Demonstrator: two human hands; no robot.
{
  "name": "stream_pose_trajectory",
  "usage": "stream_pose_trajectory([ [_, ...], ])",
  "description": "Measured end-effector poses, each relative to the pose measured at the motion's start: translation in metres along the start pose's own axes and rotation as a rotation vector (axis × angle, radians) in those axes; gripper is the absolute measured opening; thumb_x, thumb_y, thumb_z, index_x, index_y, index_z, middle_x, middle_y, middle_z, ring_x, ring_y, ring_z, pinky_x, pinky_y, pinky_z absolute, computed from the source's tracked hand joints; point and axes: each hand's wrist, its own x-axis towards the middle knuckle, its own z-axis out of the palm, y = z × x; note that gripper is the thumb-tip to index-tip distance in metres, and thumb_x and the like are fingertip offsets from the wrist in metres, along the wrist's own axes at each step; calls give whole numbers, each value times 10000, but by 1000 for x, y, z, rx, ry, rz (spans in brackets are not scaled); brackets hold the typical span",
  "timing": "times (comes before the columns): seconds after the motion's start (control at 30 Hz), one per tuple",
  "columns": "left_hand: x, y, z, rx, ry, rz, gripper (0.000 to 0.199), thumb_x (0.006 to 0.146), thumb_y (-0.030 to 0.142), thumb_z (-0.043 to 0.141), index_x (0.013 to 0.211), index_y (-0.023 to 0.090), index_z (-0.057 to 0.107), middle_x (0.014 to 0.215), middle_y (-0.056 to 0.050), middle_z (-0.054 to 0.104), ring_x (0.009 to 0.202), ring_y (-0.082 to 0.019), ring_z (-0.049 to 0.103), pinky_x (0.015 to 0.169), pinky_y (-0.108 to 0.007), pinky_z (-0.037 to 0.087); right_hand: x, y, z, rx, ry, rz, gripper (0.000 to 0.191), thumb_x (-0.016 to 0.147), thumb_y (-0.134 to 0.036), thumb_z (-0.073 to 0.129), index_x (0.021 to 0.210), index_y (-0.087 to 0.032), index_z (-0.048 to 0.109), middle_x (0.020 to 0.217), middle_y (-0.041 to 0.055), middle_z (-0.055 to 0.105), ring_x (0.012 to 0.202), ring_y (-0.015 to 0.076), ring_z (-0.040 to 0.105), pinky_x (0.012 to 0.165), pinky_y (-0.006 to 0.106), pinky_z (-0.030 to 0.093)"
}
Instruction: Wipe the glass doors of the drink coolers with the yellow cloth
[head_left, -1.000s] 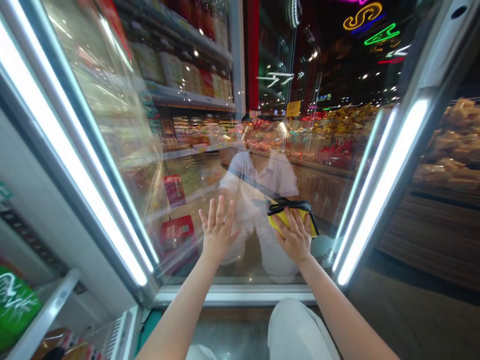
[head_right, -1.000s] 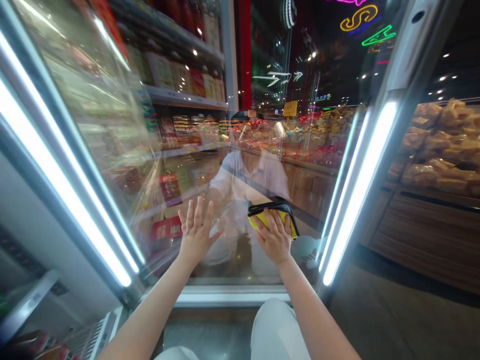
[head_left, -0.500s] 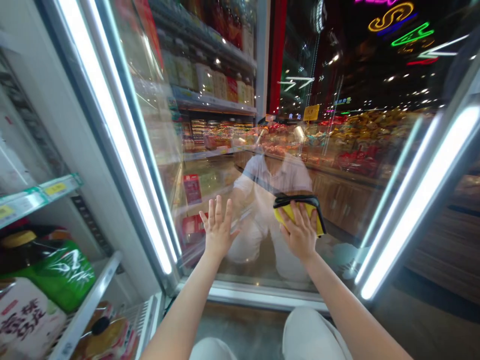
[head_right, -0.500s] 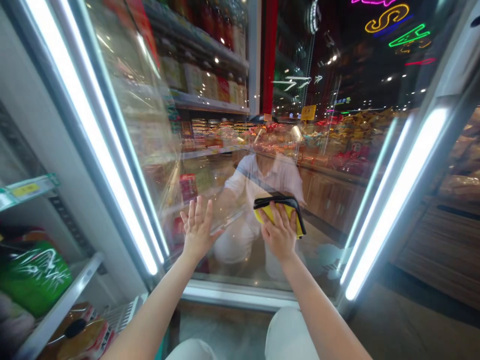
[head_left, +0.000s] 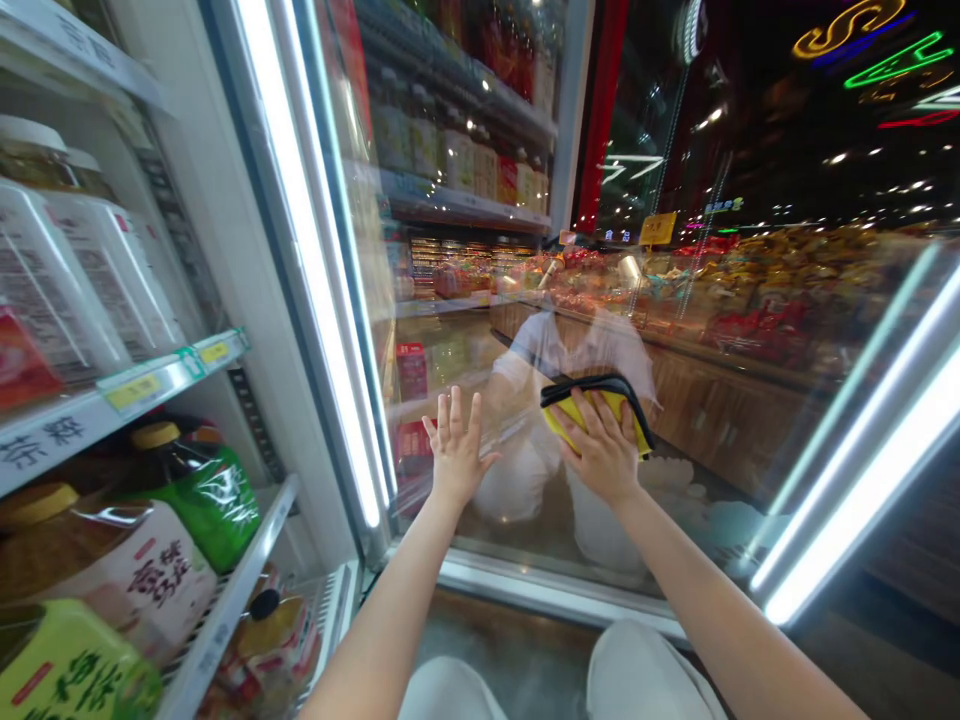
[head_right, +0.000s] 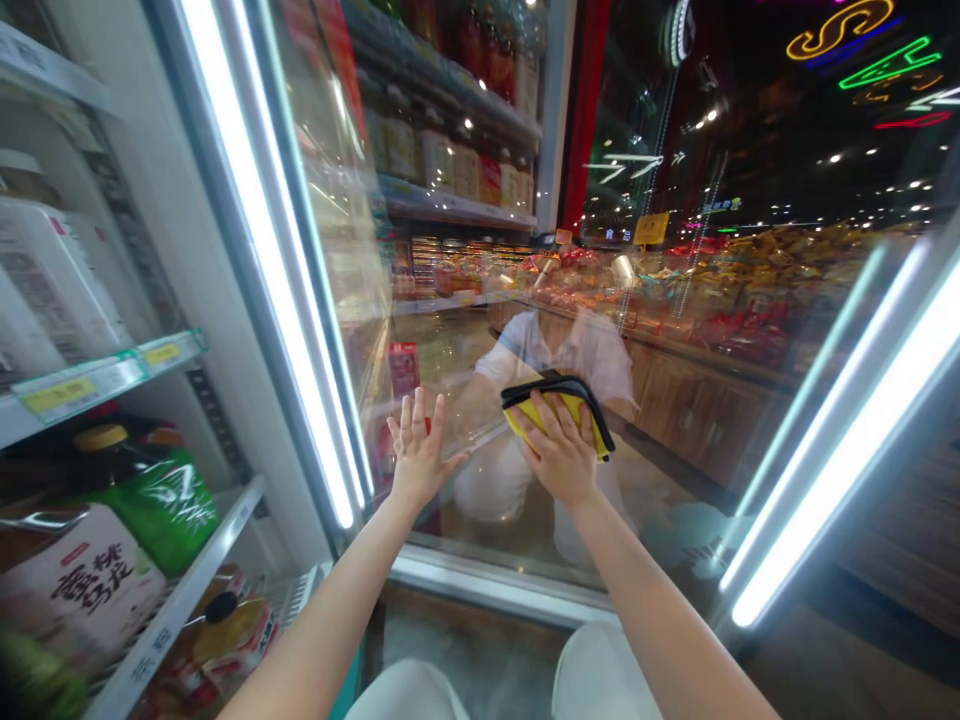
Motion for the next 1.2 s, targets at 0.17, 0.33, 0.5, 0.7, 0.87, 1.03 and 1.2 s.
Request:
stream_pose_trajectory([
  [0.17, -2, -4, -1, -19, -61, -21, 1159, 750, 480, 854, 1651, 229, 171, 1728, -201, 97, 1600, -390, 55, 1241, -670, 161, 29, -46, 24, 15, -41, 56, 588, 1002, -385, 566, 1571, -369, 418, 1658, 66, 391, 1533, 340, 315, 1257, 647, 66],
  [0.33, -11, -16, -3, 42, -103, -59, 1208, 773, 463, 836, 1660, 186, 64, 1729, -193, 92, 1605, -355, 14, 1269, -633, 102, -16, -45, 26, 35, -122, -169, 561, 1008, -323, 567, 1550, -398, 443, 1606, 16, 481, 1480, 243, 417, 1297, 504, 41],
  [0.5, -11, -30, -8, 51, -120, -104, 1224, 797, 463, 814, 1657, 170, -6, 1728, -213, 53, 1601, -377, -3, 1262, -657, 96, 38, -39, 11, 33, -25, 0, 586, 1013, -377, 545, 1581, -367, 403, 1673, 58, 362, 1526, 337, 332, 1273, 623, 44],
  [0.7, -11, -36, -6, 29, -125, -160, 1265, 802, 452, 810, 1647, 172, -89, 1730, -212, 52, 1603, -377, 32, 1259, -650, 146, 61, -89, 34, 107, -155, -163, 612, 1024, -319, 498, 1612, -352, 332, 1704, 47, 290, 1579, 300, 217, 1272, 619, 24],
  [0.87, -19, -45, -5, 38, -154, -158, 1224, 824, 429, 788, 1649, 197, -86, 1735, -180, 82, 1606, -357, 59, 1264, -636, 160, 26, -74, 34, 113, -162, -320, 576, 1007, -269, 523, 1567, -363, 424, 1631, 18, 439, 1512, 242, 377, 1306, 505, 39],
  [1.03, -23, -49, -7, 48, -182, -160, 1189, 833, 416, 776, 1653, 176, -50, 1739, -165, 71, 1609, -339, 59, 1273, -612, 154, 77, -92, 39, 104, -65, -160, 584, 1005, -307, 533, 1576, -341, 417, 1661, 48, 382, 1540, 298, 317, 1288, 586, 16],
  [1.2, -22, -51, -9, 88, -163, -156, 1135, 863, 415, 738, 1655, 173, -38, 1735, -161, 114, 1608, -317, 102, 1280, -586, 165, 69, -115, 54, 137, -111, -303, 546, 1007, -264, 519, 1547, -328, 462, 1656, 28, 395, 1529, 258, 342, 1300, 552, 61],
])
